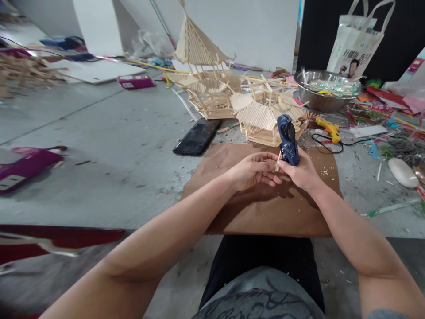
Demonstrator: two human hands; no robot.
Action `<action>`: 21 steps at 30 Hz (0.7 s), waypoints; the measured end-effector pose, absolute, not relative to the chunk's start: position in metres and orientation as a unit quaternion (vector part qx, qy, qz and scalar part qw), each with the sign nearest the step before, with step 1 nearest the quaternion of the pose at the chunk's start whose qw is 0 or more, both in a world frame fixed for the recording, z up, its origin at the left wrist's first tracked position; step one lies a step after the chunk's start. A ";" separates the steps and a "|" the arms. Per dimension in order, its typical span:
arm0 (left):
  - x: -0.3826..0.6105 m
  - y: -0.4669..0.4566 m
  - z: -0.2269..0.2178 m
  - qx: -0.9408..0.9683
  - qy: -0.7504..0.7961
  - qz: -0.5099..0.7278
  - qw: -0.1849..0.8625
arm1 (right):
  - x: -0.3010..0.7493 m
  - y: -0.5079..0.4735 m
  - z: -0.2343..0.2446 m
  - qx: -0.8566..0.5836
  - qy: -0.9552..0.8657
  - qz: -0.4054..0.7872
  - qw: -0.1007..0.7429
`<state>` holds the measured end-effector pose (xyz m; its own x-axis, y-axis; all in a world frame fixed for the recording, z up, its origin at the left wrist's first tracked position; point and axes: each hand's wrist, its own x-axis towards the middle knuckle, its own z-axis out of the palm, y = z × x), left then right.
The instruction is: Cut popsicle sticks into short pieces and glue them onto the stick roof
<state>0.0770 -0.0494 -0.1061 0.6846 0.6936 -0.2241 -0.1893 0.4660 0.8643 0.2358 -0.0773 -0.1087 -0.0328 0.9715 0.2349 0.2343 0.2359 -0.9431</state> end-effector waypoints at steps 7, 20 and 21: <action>0.078 -0.050 -0.112 0.485 0.301 0.272 0.775 | 0.237 -0.078 -0.108 -0.489 -0.659 0.322 0.472; 0.074 -0.042 -0.110 0.403 0.362 0.278 0.793 | 0.239 -0.077 -0.122 -0.474 -0.706 0.265 0.455; 0.075 -0.041 -0.110 0.398 0.368 0.277 0.793 | 0.238 -0.077 -0.124 -0.471 -0.709 0.263 0.455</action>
